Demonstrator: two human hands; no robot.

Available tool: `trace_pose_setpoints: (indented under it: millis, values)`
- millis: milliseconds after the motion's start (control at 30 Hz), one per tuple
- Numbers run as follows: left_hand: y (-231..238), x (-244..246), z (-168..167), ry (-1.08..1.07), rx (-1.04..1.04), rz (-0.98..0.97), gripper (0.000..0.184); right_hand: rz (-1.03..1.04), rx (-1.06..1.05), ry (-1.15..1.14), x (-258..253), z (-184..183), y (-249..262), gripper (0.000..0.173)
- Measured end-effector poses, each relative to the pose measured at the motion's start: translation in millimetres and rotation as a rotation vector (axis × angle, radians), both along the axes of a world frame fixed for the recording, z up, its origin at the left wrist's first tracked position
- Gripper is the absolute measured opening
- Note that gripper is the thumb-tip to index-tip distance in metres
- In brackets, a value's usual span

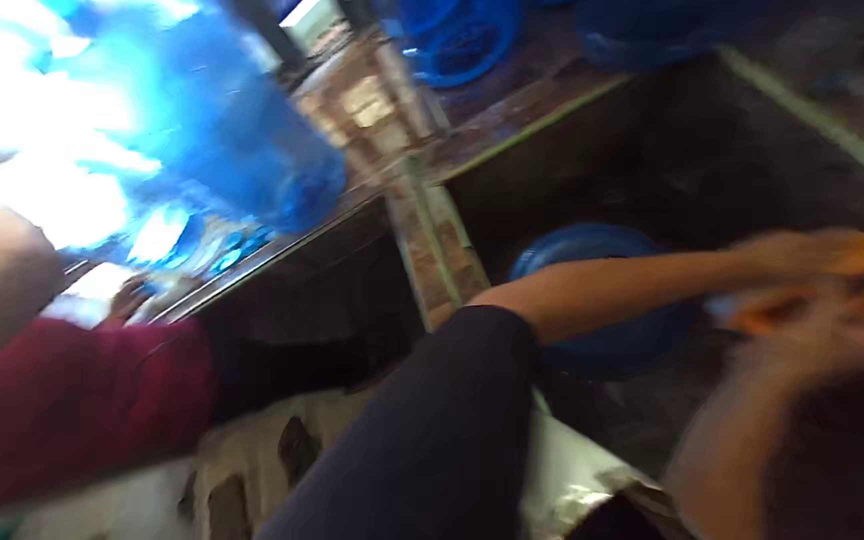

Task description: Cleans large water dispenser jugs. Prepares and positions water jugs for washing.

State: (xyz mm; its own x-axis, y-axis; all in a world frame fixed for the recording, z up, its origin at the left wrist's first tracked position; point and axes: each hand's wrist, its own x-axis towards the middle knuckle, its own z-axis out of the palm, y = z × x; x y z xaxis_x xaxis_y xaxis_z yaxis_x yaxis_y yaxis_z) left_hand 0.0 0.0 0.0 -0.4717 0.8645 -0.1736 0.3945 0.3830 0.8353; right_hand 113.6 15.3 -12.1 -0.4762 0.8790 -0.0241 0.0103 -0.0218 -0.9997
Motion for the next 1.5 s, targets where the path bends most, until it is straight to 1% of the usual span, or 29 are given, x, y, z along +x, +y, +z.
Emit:
trace_pose_setpoints:
  millis: [33,67,100,133,167,233,300,333,400,467,533,567,633,700,800,900,967,1067,1133,1200,1267,1400,1500]
  values:
    - [-4.8,-3.6,14.5,-0.202,-0.058,0.085,0.041,0.022,0.019,0.01,-0.9,-9.5,-12.2,0.067]
    - [-5.0,-7.7,17.7,-0.389,-0.082,0.173,0.05,0.003,0.014,0.032,-3.4,-22.0,-17.6,0.073]
    - [-1.8,-9.3,12.1,-0.522,-0.088,0.223,0.058,-0.026,-0.009,0.051,-5.8,-31.4,-14.1,0.074]
    - [2.6,-8.5,2.5,-0.605,-0.082,0.218,0.06,-0.052,-0.038,0.045,-7.5,-35.8,-2.2,0.071]
    - [5.5,-5.2,-7.6,-0.65,-0.076,0.179,0.06,-0.073,-0.042,0.017,-7.3,-38.2,14.3,0.069]
    - [9.2,4.1,-14.4,-0.67,-0.133,0.099,0.059,-0.156,0.012,-0.076,-2.0,-39.3,46.9,0.067]
    - [9.8,8.9,-13.0,-0.663,-0.232,0.05,0.058,-0.247,0.113,-0.148,12.5,-39.2,56.3,0.07]
    - [11.5,7.8,-12.3,-0.654,-0.269,0.046,0.06,-0.269,0.129,-0.154,21.7,-37.4,51.5,0.07]
    - [15.1,2.6,-16.1,-0.665,-0.301,0.056,0.063,-0.249,0.071,-0.182,44.9,-35.7,24.5,0.069]
    - [17.9,-3.8,-16.3,-0.776,-0.28,0.039,0.064,-0.186,-0.045,-0.261,69.6,-34.8,-12.2,0.068]
    - [18.7,-8.4,-13.6,-0.865,-0.262,0.006,0.049,-0.154,-0.128,-0.319,86.6,-34.5,-44.3,0.065]
    - [19.3,-9.6,-12.1,-0.873,-0.253,-0.008,0.042,-0.151,-0.155,-0.332,91.2,-35.6,-57.1,0.063]
    - [20.6,-11.4,-13.6,-0.838,-0.239,0.011,0.034,-0.162,-0.185,-0.33,95.2,-39.3,-81.8,0.063]
    - [20.1,-13.5,-19.3,-0.812,-0.194,0.041,0.032,-0.191,-0.193,-0.337,94.6,-42.7,-108.6,0.063]
    - [22.1,-16.7,-23.8,-0.824,-0.156,0.141,0.03,-0.246,-0.174,-0.327,90.9,-50.1,-149.4,0.062]
    - [21.2,-14.5,-21.9,-0.836,-0.149,0.191,0.033,-0.305,-0.065,-0.321,95.0,-53.9,-183.2,0.061]
    - [23.1,-13.8,-21.5,-0.826,-0.154,0.172,0.038,-0.424,0.012,-0.333,103.3,-50.1,-194.7,0.059]
    - [20.1,-12.9,-23.8,-0.683,-0.186,0.117,0.044,-0.616,0.1,-0.373,119.4,-50.0,-213.6,0.059]
    - [18.2,-15.3,-20.5,-0.61,-0.165,0.09,0.044,-0.684,0.195,-0.404,127.3,-54.1,-227.5,0.061]
    - [19.1,-21.8,-20.0,-0.618,-0.13,0.088,0.042,-0.717,0.237,-0.405,128.3,-56.7,-244.6,0.06]
    - [18.9,-28.1,-18.7,-0.649,-0.128,0.086,0.041,-0.7,0.238,-0.428,127.1,-52.7,-263.6,0.06]
    - [21.4,-32.6,-14.7,-0.662,-0.2,0.021,0.042,-0.718,0.267,-0.563,130.8,-37.5,-293.0,0.054]
    - [27.0,-32.4,-17.2,-0.668,-0.252,-0.025,0.043,-0.757,0.283,-0.639,133.4,-27.7,-305.5,0.054]
